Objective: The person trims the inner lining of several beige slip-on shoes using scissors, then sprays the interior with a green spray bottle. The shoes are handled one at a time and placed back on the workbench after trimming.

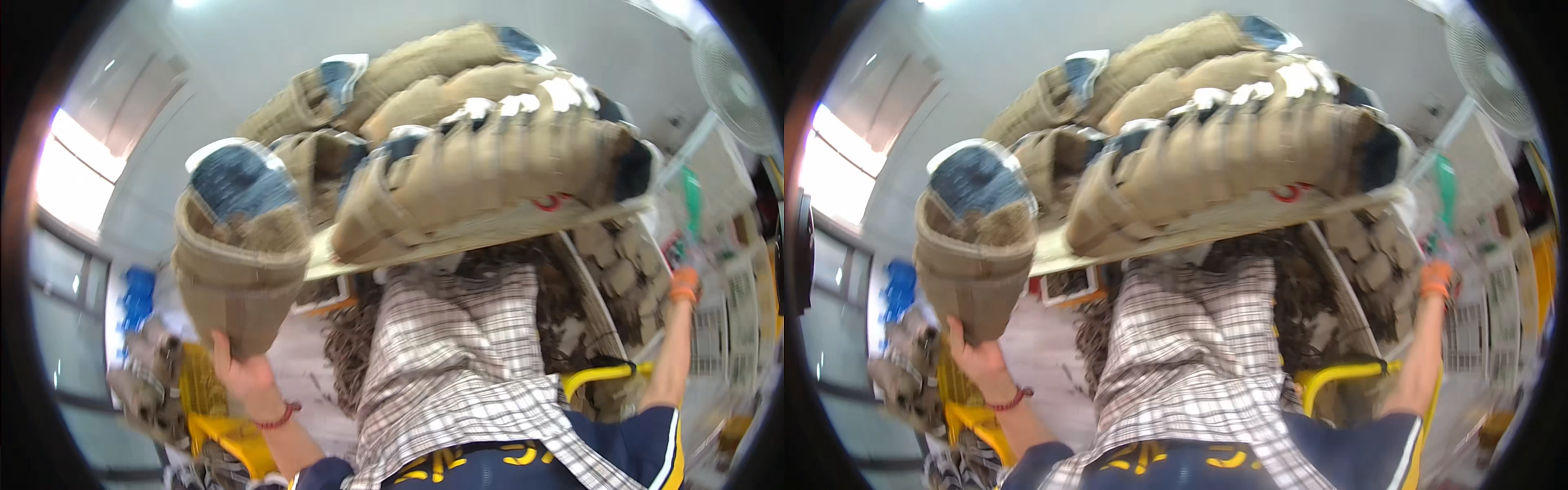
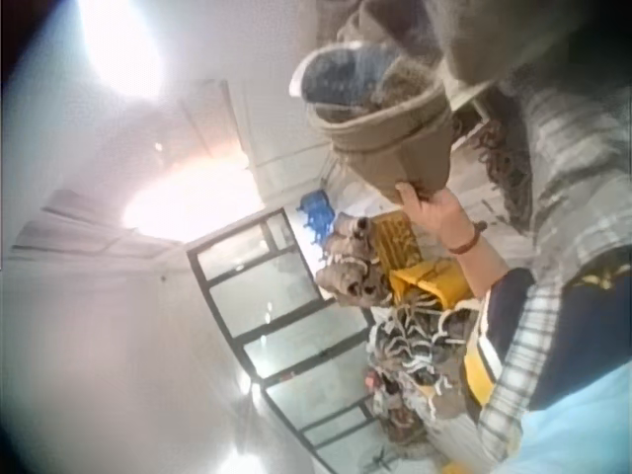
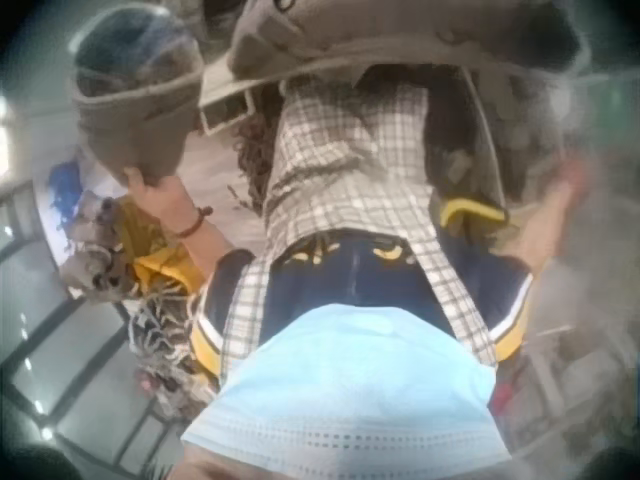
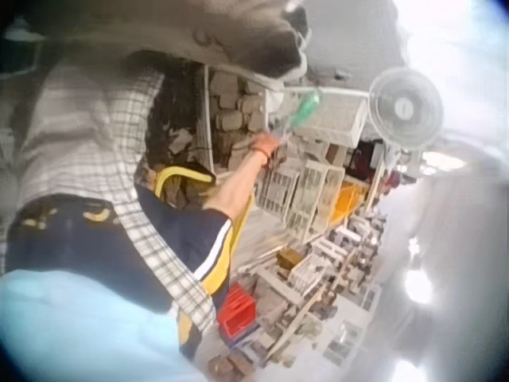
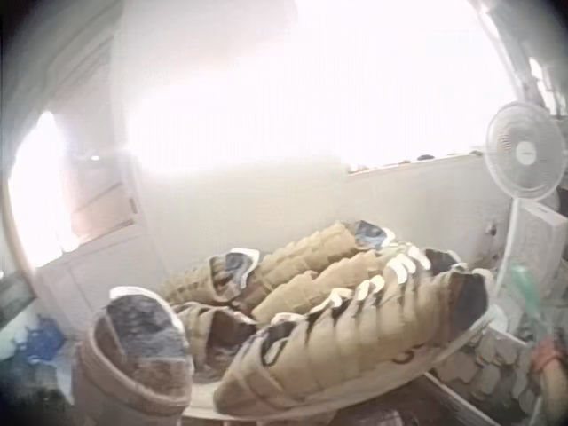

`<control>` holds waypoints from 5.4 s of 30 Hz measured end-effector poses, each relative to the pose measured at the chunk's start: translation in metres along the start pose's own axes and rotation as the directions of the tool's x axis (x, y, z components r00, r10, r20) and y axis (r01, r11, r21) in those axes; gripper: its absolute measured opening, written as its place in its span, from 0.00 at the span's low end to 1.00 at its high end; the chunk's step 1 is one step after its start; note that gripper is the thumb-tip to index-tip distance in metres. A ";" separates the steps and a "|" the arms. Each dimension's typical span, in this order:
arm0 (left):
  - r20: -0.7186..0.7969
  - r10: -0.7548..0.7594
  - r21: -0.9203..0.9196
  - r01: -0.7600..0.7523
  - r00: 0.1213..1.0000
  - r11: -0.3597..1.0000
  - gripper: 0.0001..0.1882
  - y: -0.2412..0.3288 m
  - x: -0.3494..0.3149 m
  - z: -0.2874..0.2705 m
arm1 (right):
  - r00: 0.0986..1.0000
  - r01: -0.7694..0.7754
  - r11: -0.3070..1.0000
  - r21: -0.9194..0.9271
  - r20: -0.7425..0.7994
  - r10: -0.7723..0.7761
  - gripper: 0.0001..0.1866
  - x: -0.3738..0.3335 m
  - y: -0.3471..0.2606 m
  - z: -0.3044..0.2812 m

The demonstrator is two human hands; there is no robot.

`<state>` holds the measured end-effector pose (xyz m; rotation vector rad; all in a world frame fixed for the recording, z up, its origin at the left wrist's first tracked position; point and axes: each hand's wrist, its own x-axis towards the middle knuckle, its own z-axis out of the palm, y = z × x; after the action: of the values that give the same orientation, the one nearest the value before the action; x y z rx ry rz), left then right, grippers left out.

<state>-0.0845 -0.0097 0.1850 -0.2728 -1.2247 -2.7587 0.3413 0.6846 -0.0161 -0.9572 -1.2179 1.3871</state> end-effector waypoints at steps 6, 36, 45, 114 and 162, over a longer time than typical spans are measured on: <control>-0.013 -0.167 -0.192 0.161 0.986 0.968 0.16 0.054 -0.008 0.005 | 0.925 0.126 0.991 -0.040 0.365 -0.103 0.15 -0.086 -0.121 0.092; -0.097 -0.526 -0.440 0.438 0.845 0.784 0.23 0.020 -0.109 -0.104 | 0.052 0.722 0.691 -0.035 0.999 -0.003 0.26 -0.400 -0.128 0.354; -0.085 -0.528 -0.426 0.448 0.845 0.786 0.23 0.015 -0.115 -0.091 | -0.008 0.739 0.661 0.130 0.983 -0.184 0.27 -0.399 -0.119 0.352; 0.254 -0.436 0.894 -0.037 0.863 0.447 0.16 0.069 -0.148 -0.029 | 0.639 0.276 0.834 -0.478 0.739 0.212 0.17 -0.326 -0.136 0.290; -0.058 -0.328 -0.200 0.310 0.943 0.929 0.18 0.034 -0.072 -0.016 | -0.133 0.876 0.316 0.364 0.812 -0.568 0.36 -0.365 -0.161 0.358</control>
<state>-0.0105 -0.0426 0.1839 0.0445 -1.0692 -3.1312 0.0870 0.2575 0.1848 0.6238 -2.3177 0.5269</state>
